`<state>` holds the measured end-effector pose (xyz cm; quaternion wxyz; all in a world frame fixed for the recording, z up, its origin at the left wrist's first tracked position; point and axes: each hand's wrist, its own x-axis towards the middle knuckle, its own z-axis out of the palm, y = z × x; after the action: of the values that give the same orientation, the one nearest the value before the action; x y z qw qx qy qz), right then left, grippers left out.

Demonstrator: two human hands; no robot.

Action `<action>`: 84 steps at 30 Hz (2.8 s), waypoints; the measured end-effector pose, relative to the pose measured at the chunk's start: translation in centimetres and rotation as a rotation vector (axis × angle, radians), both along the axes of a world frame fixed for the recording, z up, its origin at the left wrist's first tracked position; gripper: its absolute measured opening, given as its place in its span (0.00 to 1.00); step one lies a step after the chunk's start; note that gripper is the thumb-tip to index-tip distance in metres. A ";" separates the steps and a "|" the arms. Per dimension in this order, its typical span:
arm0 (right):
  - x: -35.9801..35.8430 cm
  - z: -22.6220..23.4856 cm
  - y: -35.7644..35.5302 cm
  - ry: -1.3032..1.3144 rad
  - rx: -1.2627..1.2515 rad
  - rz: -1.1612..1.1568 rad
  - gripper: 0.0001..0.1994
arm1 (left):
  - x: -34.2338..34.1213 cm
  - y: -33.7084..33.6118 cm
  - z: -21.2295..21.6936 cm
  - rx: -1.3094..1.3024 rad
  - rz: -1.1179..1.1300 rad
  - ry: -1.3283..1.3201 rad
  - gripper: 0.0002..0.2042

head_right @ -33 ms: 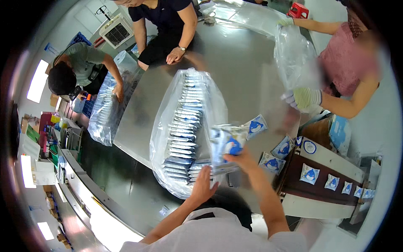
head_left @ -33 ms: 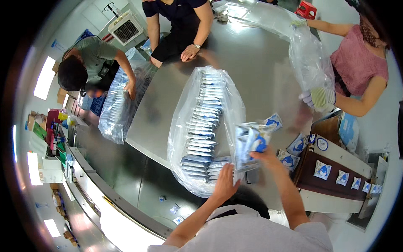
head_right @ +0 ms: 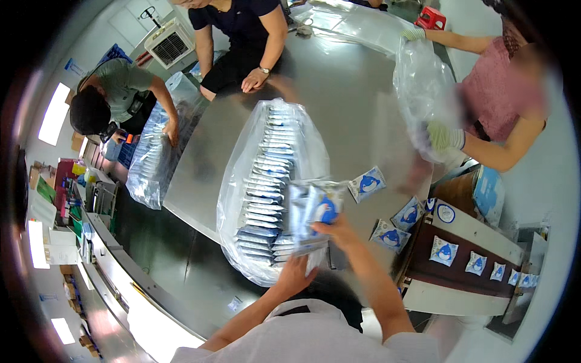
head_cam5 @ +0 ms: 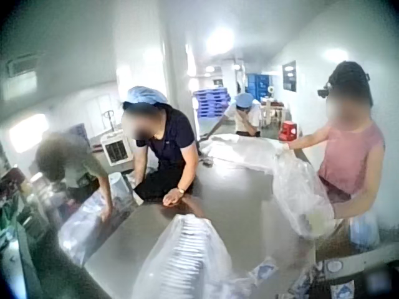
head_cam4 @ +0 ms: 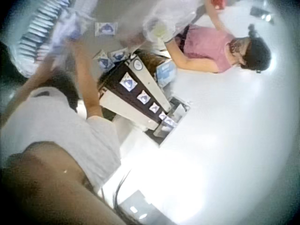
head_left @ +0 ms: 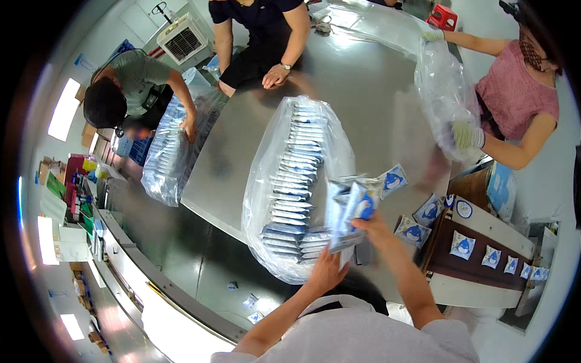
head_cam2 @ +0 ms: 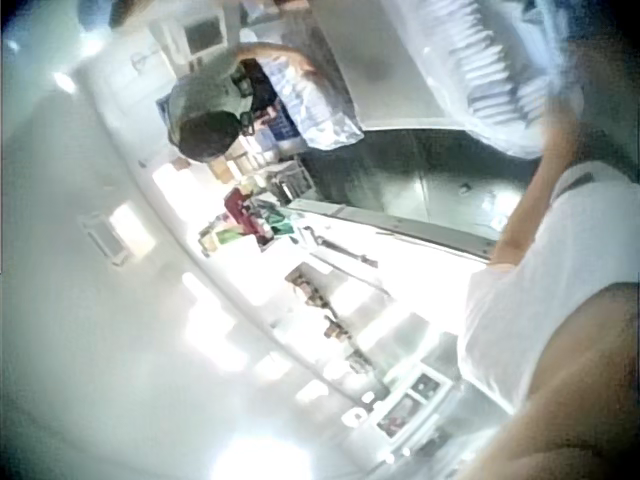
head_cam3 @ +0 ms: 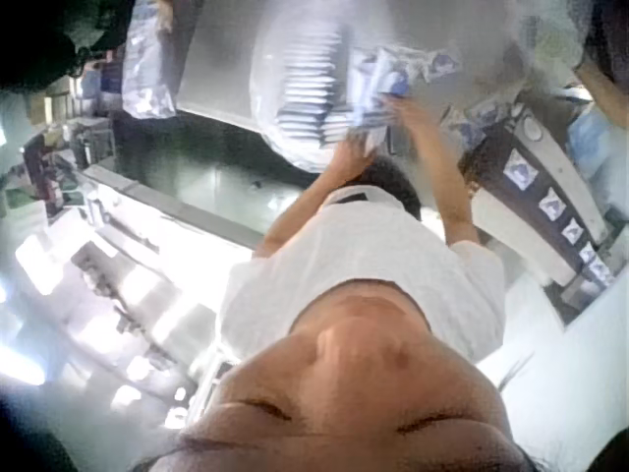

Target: The person picks up blue and white pouches from a table and places them into a large clear plastic bag.

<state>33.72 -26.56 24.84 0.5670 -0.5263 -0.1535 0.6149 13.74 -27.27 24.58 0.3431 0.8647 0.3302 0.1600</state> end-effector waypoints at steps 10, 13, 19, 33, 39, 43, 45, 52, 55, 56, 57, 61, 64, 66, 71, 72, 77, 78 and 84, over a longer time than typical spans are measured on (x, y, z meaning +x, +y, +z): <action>-2.7 -0.9 5.9 -1.826 0.103 0.573 0.49 | -16.7 -1.6 -7.4 -0.496 1.103 -0.261 0.29; -5.1 -5.1 6.1 -1.953 0.227 0.767 0.49 | -13.7 0.6 -8.7 -1.323 1.154 -0.684 0.34; -6.6 -2.5 7.3 -1.664 0.142 0.937 0.42 | -13.3 1.5 -11.4 -1.387 1.045 -0.936 0.36; -6.4 -5.4 -1.6 -1.405 0.418 0.032 0.21 | -18.3 4.6 -11.9 -0.363 1.258 0.001 0.27; 5.3 -4.4 -17.8 -1.460 0.169 -0.029 0.16 | -5.6 4.4 -0.4 0.308 0.501 -0.379 0.27; 21.8 -2.7 -28.1 -1.486 -0.297 -0.096 0.17 | -4.3 4.0 -6.6 -0.023 0.167 -0.322 0.23; 28.2 -3.2 -33.9 -1.653 -0.799 0.110 0.21 | -0.2 0.1 -2.7 -0.143 0.035 -0.235 0.22; 37.1 -8.7 -47.7 -1.692 -1.271 0.465 0.29 | 5.3 -4.7 -0.6 -0.521 -0.179 0.036 0.12; 37.7 -7.4 -43.2 -1.556 -1.152 0.619 0.32 | 5.2 -4.6 -2.0 -0.573 -0.189 0.142 0.11; 38.5 -7.2 -42.6 -1.643 -1.019 0.775 0.32 | 5.6 -4.9 -2.4 -0.643 -0.165 0.163 0.11; 39.0 -6.6 -42.1 -1.569 -0.944 0.898 0.30 | 6.5 -5.5 -3.2 -0.724 -0.153 0.177 0.11; 37.2 -6.5 -30.8 -1.109 -0.155 0.717 0.25 | 10.3 -8.4 -8.7 -1.149 -0.124 0.148 0.15; 30.8 -9.4 -20.3 -1.005 0.216 0.859 0.25 | 15.8 -12.5 -14.0 -1.732 0.176 -0.055 0.16; 24.9 -13.2 -14.4 -1.027 -0.300 1.194 0.29 | 18.1 -13.8 -19.7 -1.849 0.313 -0.183 0.11; 20.5 -12.8 -16.3 -0.820 -0.426 0.833 0.53 | 22.4 -13.8 -17.0 -2.022 0.689 -0.324 0.14; 20.8 -13.0 -17.4 -0.709 -0.495 0.845 0.52 | 22.9 -14.1 -14.7 -1.942 0.668 -0.326 0.15; 17.2 -13.5 -14.5 -0.478 -0.175 0.419 0.50 | 18.0 -10.5 -12.1 -1.457 0.470 -0.511 0.24; 15.6 -13.0 -13.2 -0.417 -0.108 0.342 0.50 | 16.4 -9.3 -13.9 -1.360 0.431 -0.433 0.25; 9.2 -14.8 -11.5 -0.690 -0.325 0.188 0.54 | 8.5 -6.2 -10.1 -0.963 0.051 -0.139 0.21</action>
<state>42.95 -38.08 10.01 0.3325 -0.7688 -0.2831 0.4672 22.24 -33.45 14.44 0.7214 0.5866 0.3640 0.0548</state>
